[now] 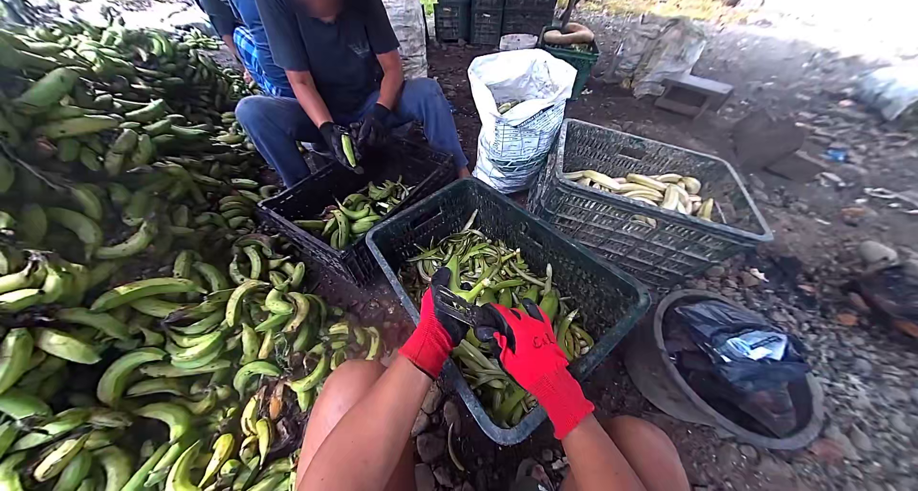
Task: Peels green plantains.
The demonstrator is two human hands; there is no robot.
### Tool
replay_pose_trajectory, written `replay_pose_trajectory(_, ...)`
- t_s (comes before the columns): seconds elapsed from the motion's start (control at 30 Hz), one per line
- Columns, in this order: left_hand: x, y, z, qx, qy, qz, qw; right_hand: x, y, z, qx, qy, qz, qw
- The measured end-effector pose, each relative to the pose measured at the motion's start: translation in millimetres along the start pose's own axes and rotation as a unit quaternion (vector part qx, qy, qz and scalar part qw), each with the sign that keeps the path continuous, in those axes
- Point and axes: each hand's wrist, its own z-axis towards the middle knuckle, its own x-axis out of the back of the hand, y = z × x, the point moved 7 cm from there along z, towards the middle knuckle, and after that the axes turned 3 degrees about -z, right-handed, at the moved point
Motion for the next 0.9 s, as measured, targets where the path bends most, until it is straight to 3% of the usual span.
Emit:
replay_pose_trajectory(0.07,10.5,5.3,2.2,-0.014,0.022,0.044,0.999,-4.5,18.3,5.8,-0.047,-0.044,-0.005,0.998)
replay_pose_trajectory(0.17,24.9,13.5,11.2,-0.010,0.070,0.015,0.997,-1.4,59.6,8.4,-0.137,-0.084,0.017,0.987)
replay_pose_trajectory(0.27,21.9,20.5,16.0,-0.008,0.031,0.006,0.999,1.9,41.2,9.8,-0.078,-0.048,0.055,0.994)
replay_pose_trajectory(0.37,6.5,19.2,11.9,0.046,-0.015,0.003,0.999,-7.0,18.6,7.8,-0.028,-0.071,0.016,0.997)
replay_pose_trajectory(0.5,-4.4,17.6,7.7,0.087,-0.044,0.007,0.995,-7.7,19.8,3.4,-0.002,-0.082,-0.014,0.997)
replay_pose_trajectory(0.63,-11.8,11.6,-8.8,0.001,-0.095,0.081,0.992,-1.0,39.8,19.6,-0.109,-0.080,-0.020,0.991)
replay_pose_trajectory(0.7,-14.2,6.1,-14.7,-0.035,-0.068,0.123,0.989,5.9,51.5,29.0,-0.187,-0.041,-0.021,0.981)
replay_pose_trajectory(0.9,-10.6,-17.5,-12.1,-0.005,-0.022,0.101,0.995,9.0,65.4,31.4,-0.301,-0.040,-0.005,0.953)
